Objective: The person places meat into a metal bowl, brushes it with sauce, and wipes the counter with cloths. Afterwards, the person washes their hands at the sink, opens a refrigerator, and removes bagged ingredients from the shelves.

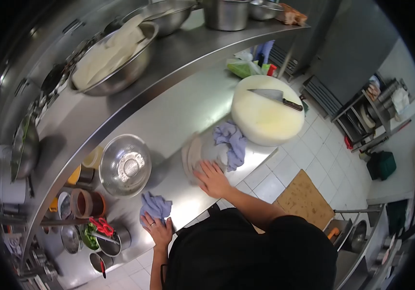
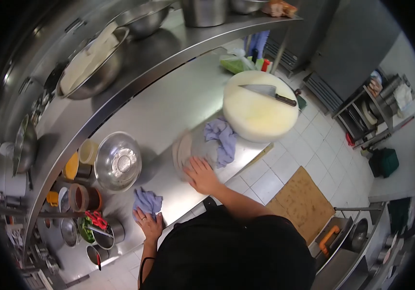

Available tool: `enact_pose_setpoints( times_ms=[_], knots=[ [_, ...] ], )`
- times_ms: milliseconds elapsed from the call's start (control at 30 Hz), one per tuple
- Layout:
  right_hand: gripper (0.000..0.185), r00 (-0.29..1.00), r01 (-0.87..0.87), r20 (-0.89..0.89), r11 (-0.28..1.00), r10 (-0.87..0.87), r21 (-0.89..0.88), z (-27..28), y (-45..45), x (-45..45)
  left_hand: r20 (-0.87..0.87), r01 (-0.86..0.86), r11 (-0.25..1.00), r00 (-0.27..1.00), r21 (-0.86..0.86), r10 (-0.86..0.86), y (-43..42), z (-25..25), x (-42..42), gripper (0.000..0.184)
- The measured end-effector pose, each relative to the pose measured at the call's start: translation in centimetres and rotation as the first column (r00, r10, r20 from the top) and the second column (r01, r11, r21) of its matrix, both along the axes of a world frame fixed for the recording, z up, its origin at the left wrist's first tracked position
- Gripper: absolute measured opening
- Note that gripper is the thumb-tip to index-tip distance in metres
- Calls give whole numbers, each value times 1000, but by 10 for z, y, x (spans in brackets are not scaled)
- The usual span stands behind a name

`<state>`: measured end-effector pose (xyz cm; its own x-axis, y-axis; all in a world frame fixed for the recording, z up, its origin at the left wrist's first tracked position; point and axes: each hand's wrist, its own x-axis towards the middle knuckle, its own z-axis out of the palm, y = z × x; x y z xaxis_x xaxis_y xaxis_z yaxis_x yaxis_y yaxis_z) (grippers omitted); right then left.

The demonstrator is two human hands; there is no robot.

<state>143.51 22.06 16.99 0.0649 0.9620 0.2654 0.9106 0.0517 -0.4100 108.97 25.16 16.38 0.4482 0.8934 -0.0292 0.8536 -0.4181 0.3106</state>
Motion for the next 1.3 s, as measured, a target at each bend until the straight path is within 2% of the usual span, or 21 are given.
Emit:
enact_pose_setpoints(
  times_ms=[33, 133, 167, 200, 233, 267, 333, 400, 467, 533, 600, 633, 667, 700, 733, 800, 933, 1000, 1067, 1200, 1300],
  knots=[
    [57, 996, -71, -60, 997, 72, 8, 10, -32, 13, -30, -45, 999, 999, -21, 45, 3, -1, 4, 71],
    [40, 961, 276, -37, 960, -275, 49, -11, -121, 68, -74, -100, 994, 993, -41, 97, 8, 6, 9, 76],
    [34, 909, 416, -21, 908, -416, 45, -14, -143, 83, -136, -126, 982, 985, -141, 106, 8, 26, 12, 78],
    [25, 763, 601, -188, 785, -619, -148, -5, -156, 93, -198, -148, 961, 975, -234, 102, 12, 39, 18, 80],
    [25, 573, 748, -168, 596, -802, -292, 2, -163, 99, -200, -130, 964, 976, -233, 84, 18, 42, 14, 84],
    [29, 576, 722, -143, 582, -805, -374, 8, -172, 108, -207, -86, 968, 978, -234, 37, 23, 46, 12, 84],
    [35, 522, 667, -286, 593, -804, -451, 69, -158, 94, -440, -40, 924, 886, -380, -143, 41, 82, 15, 82],
    [53, 514, 385, -482, 693, -710, -610, 107, -136, 82, -484, -39, 891, 850, -453, -209, 55, 131, 52, 78],
    [69, 641, 334, -669, 922, -376, -198, 105, -116, 58, -519, 66, 929, 814, -363, -261, 62, 151, 90, 68],
    [76, 812, 294, -487, 946, -323, -138, 98, -102, 47, -445, 203, 926, 830, -319, -335, 59, 168, 142, 63],
    [74, 806, 313, -474, 935, -354, -165, 100, -117, 52, -324, 423, 885, 824, -194, -465, 54, 188, 194, 54],
    [71, 812, 319, -449, 928, -373, -194, 101, -124, 63, -329, 440, 880, 816, -180, -476, 45, 196, 220, 54],
    [71, 809, 337, -446, 924, -383, -182, 99, -137, 79, -185, 523, 847, 827, -92, -530, 31, 201, 247, 51],
    [67, 804, 258, -439, 901, -401, -349, 94, -157, 97, -41, 586, 810, 809, 3, -586, 15, 202, 270, 48],
    [63, 801, 170, -429, 846, -418, -506, 88, -180, 119, -37, 598, 801, 801, 11, -597, 1, 197, 292, 48],
    [56, 796, 261, -292, 735, -531, -625, 52, -237, 151, 188, 652, 750, 754, -107, -629, -24, 180, 338, 44],
    [60, 650, 314, -163, 458, -742, -832, 32, -358, 215, 243, 616, 773, 781, -153, -575, -52, 159, 425, 43],
    [63, 559, 338, -160, 399, -814, -852, 32, -411, 242, 220, 560, 827, 815, -57, -536, -44, 160, 475, 39],
    [63, 482, 292, -37, 200, -875, -935, 44, -444, 270, 283, 506, 857, 812, 92, -510, -29, 164, 525, 36],
    [63, 488, 402, 4, 221, -873, -889, 48, -482, 323, 238, 399, 895, 866, 199, -439, 6, 194, 608, 35],
    [63, 474, 470, 21, 233, -880, -851, 47, -486, 363, 281, 309, 940, 898, 143, -338, 43, 193, 662, 37]
  ],
)
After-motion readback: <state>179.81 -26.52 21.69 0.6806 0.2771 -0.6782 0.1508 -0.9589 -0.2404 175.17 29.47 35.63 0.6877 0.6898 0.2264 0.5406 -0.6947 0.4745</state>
